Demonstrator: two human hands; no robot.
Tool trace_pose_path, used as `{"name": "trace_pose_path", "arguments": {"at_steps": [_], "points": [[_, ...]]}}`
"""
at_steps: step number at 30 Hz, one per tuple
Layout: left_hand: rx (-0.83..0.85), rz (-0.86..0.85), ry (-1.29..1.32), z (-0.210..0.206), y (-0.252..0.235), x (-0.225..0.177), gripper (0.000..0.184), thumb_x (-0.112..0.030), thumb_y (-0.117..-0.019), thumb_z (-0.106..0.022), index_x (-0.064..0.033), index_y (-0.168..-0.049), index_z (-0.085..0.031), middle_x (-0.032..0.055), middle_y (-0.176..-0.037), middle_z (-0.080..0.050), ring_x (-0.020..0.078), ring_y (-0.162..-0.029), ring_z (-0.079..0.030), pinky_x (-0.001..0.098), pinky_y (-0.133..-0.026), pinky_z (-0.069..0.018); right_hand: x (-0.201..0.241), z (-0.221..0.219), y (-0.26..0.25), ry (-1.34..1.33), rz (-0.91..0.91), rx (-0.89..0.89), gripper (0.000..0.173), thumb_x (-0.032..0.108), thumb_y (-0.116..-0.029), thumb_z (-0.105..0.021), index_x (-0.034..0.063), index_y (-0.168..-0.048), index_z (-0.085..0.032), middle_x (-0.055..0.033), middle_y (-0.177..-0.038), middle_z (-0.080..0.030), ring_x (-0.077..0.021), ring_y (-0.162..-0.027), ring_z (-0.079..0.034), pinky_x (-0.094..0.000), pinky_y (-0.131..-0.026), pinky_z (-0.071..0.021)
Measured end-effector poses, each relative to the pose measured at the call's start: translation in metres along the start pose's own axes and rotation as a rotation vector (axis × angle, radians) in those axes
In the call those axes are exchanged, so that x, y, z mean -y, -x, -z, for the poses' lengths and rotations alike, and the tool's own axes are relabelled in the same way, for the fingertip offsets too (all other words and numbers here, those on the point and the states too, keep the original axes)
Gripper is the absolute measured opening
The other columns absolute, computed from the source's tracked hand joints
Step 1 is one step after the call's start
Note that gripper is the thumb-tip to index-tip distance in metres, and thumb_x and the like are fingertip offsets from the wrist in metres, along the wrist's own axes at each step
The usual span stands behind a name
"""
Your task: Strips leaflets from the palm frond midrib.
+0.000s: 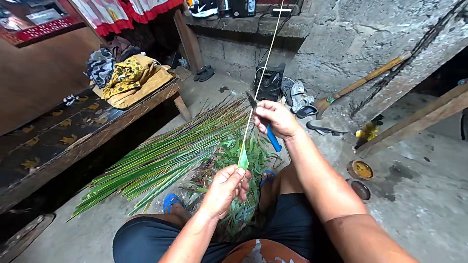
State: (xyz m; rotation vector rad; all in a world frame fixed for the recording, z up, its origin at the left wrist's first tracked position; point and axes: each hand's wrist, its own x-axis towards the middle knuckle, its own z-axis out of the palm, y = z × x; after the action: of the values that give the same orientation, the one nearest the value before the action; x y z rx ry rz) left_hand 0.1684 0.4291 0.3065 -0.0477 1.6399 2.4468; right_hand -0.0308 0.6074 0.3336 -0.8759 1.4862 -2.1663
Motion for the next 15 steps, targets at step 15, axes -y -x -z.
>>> {"name": "trace_pose_path", "arguments": {"at_steps": [15], "points": [[-0.21,-0.059,-0.584,0.016,-0.105,0.037,0.008,-0.009,-0.0897,-0.077,-0.0018,-0.092,-0.073,0.008,-0.096,-0.069,0.0132,-0.087,-0.065,0.0284,-0.081,-0.0562,-0.098,-0.047,0.083,-0.529,-0.47,-0.712,0.023,0.015,-0.1092,-0.047,-0.0003,-0.125,-0.054,-0.0094,-0.082,-0.06,-0.0131,-0.053,-0.056,-0.0249,-0.047,-0.0506]]}}
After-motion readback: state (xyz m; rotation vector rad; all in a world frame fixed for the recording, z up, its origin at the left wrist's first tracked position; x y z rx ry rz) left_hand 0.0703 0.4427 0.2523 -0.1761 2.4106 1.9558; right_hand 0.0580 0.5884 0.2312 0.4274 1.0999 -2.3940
